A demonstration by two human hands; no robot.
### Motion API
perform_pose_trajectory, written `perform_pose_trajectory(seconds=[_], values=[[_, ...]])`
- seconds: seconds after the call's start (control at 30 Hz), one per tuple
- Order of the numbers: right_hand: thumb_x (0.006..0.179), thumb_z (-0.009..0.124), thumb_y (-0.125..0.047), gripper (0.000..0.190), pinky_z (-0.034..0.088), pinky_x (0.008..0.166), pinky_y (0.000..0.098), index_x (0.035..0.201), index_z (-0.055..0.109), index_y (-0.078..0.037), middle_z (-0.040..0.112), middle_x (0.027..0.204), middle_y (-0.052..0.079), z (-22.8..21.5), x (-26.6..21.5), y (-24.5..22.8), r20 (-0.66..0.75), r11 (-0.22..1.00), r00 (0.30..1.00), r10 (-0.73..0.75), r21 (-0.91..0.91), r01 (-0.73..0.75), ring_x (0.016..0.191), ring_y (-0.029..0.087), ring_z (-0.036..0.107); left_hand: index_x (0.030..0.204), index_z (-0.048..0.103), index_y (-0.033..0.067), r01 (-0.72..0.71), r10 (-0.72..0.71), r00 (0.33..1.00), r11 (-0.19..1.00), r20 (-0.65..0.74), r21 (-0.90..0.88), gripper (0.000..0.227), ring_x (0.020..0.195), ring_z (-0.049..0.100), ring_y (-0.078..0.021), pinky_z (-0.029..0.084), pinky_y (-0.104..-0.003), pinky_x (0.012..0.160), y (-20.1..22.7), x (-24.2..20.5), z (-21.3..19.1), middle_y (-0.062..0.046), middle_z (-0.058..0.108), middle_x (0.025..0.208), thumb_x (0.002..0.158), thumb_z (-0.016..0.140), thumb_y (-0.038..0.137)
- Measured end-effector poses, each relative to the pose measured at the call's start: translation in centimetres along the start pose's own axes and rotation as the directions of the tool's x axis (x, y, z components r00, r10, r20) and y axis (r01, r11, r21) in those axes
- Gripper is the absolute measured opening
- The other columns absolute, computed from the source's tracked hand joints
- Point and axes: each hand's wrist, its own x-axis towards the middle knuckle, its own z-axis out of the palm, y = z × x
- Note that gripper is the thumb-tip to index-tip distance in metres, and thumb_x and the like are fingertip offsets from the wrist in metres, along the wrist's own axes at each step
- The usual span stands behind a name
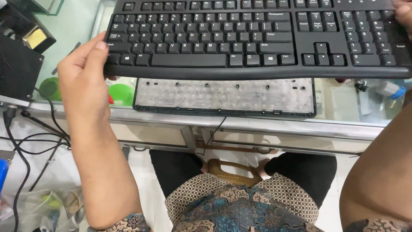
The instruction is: Cleaning and assembling a computer keyboard using a brush and screwdriver
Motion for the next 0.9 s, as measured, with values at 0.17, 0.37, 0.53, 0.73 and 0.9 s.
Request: perform_pose_trajectory(seconds=[0.17, 0.37, 0.53, 0.73, 0.9], values=[[0.136, 0.064, -0.023, 0.021, 0.048, 0.107, 0.0324, 0.144, 0.071, -0.005, 0.065, 0.134, 0.006, 1.4, -2.1, 0.9, -0.008, 0.995, 0.995, -0.096, 0.017, 0.096, 0.123, 0.014, 0.060, 0.132, 0.068, 0.0052, -0.015, 0.018, 0.999, 0.998, -0.036, 0.067, 0.033, 0.124, 0.070, -0.0170, 0.055, -0.028, 0.108, -2.2, -1.1, 0.7, -0.012, 0.073, 0.131, 0.102, 0.062, 0.019], [0.112, 0.062, -0.011, 0.030, 0.046, 0.098, 0.0357, 0.136, 0.072, 0.005, 0.073, 0.125, 0.022, 7.4, -9.1, -7.3, 0.041, 0.976, 0.999, -0.013, -0.215, 0.021, 0.115, 0.026, 0.065, 0.130, 0.071, 0.0068, 0.228, -0.228, 0.974, 0.974, 0.011, -0.009, 0.036, 0.116, 0.065, -0.0078, 0.050, -0.022, 0.106, -10.9, -3.5, 1.9, -0.005, 0.074, 0.126, 0.095, 0.070, 0.015], [0.109, 0.058, -0.018, 0.036, 0.046, 0.090, 0.0404, 0.138, 0.071, -0.001, 0.072, 0.121, 0.016, 8.5, -10.0, -8.7, 0.102, 0.943, 0.988, 0.114, -0.324, -0.075, 0.110, 0.031, 0.066, 0.131, 0.073, 0.0120, 0.242, -0.255, 0.966, 0.944, 0.032, 0.226, 0.036, 0.116, 0.065, -0.0129, 0.046, -0.026, 0.103, -11.7, -3.8, 0.8, -0.004, 0.072, 0.124, 0.097, 0.068, 0.025], [0.110, 0.060, -0.017, 0.034, 0.046, 0.088, 0.0410, 0.139, 0.072, -0.003, 0.072, 0.119, 0.016, 8.9, -10.0, -7.5, 0.105, 0.942, 0.992, 0.070, -0.335, -0.031, 0.106, 0.032, 0.066, 0.133, 0.074, 0.0137, 0.203, -0.233, 0.970, 0.933, 0.068, 0.298, 0.036, 0.101, 0.062, -0.0114, 0.044, -0.025, 0.093, -12.4, -3.1, 0.3, -0.001, 0.068, 0.113, 0.099, 0.069, 0.024], [0.110, 0.060, -0.019, 0.034, 0.045, 0.090, 0.0398, 0.137, 0.073, -0.004, 0.072, 0.120, 0.015, 9.2, -9.9, -7.5, 0.122, 0.946, 0.987, 0.105, -0.317, -0.062, 0.108, 0.031, 0.066, 0.128, 0.073, 0.0104, 0.243, -0.265, 0.960, 0.948, 0.088, 0.203, 0.034, 0.116, 0.067, -0.0096, 0.050, -0.024, 0.103, -12.5, -2.5, 0.3, -0.003, 0.074, 0.125, 0.096, 0.069, 0.019]])
